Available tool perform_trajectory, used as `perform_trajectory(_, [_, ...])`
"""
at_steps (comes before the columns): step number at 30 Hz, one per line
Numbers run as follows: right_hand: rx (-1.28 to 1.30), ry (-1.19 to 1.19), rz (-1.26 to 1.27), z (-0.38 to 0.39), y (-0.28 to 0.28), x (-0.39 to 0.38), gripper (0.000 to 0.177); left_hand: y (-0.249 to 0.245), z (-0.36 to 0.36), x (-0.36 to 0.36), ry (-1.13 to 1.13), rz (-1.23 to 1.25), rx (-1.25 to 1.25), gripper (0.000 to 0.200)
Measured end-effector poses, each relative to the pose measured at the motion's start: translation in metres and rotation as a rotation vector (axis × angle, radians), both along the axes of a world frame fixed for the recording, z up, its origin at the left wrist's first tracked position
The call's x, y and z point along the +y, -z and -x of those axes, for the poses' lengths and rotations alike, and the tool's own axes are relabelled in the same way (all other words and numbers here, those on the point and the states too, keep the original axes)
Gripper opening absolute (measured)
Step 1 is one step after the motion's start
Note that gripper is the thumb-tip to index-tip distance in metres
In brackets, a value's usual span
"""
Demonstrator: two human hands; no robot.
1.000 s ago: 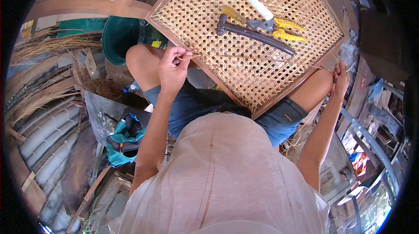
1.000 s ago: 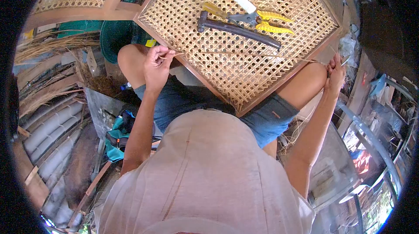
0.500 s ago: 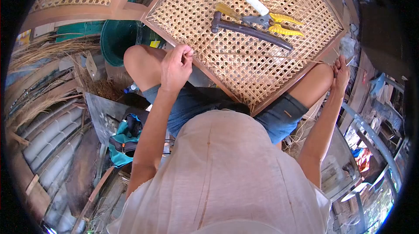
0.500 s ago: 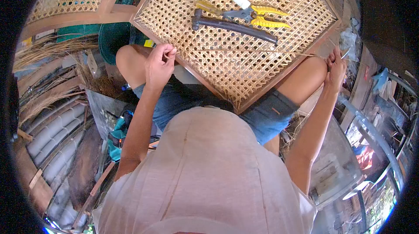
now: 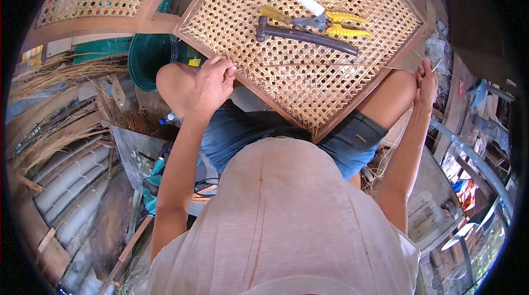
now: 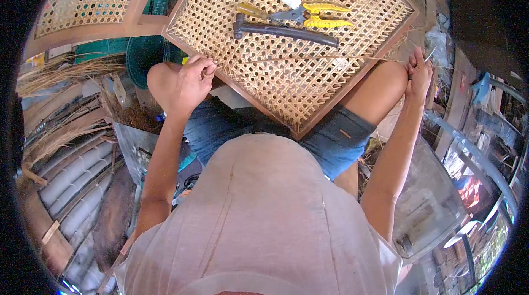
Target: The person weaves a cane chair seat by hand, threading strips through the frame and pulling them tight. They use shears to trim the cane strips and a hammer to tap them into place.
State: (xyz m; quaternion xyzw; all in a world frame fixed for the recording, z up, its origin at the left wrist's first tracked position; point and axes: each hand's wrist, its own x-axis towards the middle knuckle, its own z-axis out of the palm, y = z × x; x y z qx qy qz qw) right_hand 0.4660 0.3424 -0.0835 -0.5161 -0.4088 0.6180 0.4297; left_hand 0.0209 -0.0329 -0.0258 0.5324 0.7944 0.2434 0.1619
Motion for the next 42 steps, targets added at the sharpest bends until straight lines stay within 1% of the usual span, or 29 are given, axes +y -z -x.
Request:
perform_trajectory(3, [0.005,-0.051,-0.008,0.0,0.001,0.002,0.014,0.004,-0.004,-0.001,-0.003,-0.046,0.033,0.012])
perform_trajectory(6, [-0.009,-0.022,0.01,0.002,0.0,0.002,0.014,0.004,-0.014,-0.001,-0.064,-0.065,0.054,0.012])
perform_trajectory(10, [-0.035,-0.031,0.015,0.002,-0.002,0.001,0.016,0.011,-0.016,-0.004,-0.061,-0.155,0.096,0.011])
perform_trajectory(12, [-0.134,-0.04,0.007,0.009,-0.008,0.003,0.019,0.006,-0.01,-0.001,-0.054,-0.077,0.028,0.011])
perform_trajectory(14, [-0.171,-0.038,-0.032,0.018,-0.014,0.001,0.02,0.002,-0.011,0.002,-0.062,-0.125,0.013,0.013])
perform_trajectory(17, [-0.388,-0.177,-0.099,0.026,-0.024,-0.003,0.019,0.0,-0.011,0.001,-0.032,-0.084,0.034,0.012])
perform_trajectory(20, [-0.356,-0.212,-0.11,0.025,-0.019,0.0,0.018,0.006,-0.007,0.002,0.004,-0.052,0.098,0.009])
perform_trajectory(24, [-0.414,-0.188,-0.139,0.035,-0.019,-0.001,0.021,0.001,-0.006,0.004,-0.015,-0.038,0.112,0.008])
perform_trajectory(25, [-0.401,-0.18,-0.144,0.037,-0.02,-0.001,0.021,-0.005,-0.006,0.005,-0.046,-0.027,0.066,0.008])
perform_trajectory(26, [-0.447,-0.195,-0.153,0.037,-0.021,-0.002,0.021,-0.01,-0.007,0.005,-0.075,-0.008,0.013,0.009])
perform_trajectory(27, [-0.499,-0.211,-0.155,0.035,-0.022,-0.006,0.021,-0.008,-0.005,0.004,-0.065,0.0,0.015,0.009])
perform_trajectory(29, [-0.465,-0.196,-0.131,0.032,-0.022,-0.01,0.021,-0.002,-0.002,0.002,-0.022,-0.067,-0.025,0.009])
perform_trajectory(30, [-0.429,-0.188,-0.126,0.031,-0.021,-0.008,0.021,-0.002,-0.004,0.004,-0.017,-0.063,-0.028,0.009])
perform_trajectory(33, [-0.39,-0.175,-0.117,0.029,-0.02,-0.007,0.02,-0.003,-0.007,0.004,-0.041,-0.063,0.023,0.009])
perform_trajectory(35, [-0.377,-0.156,-0.101,0.026,-0.018,-0.007,0.02,-0.004,-0.009,0.002,-0.04,0.004,0.038,0.006])
perform_trajectory(39, [-0.356,-0.162,-0.089,0.022,-0.014,-0.004,0.02,-0.001,-0.006,0.003,-0.007,-0.021,0.035,0.007])
perform_trajectory(41, [-0.364,-0.158,-0.083,0.023,-0.016,-0.003,0.02,-0.007,-0.003,0.005,0.005,0.063,0.032,0.006])
perform_trajectory(42, [-0.333,-0.17,-0.086,0.022,-0.017,-0.003,0.019,-0.008,-0.003,0.006,0.008,0.064,0.037,0.006])
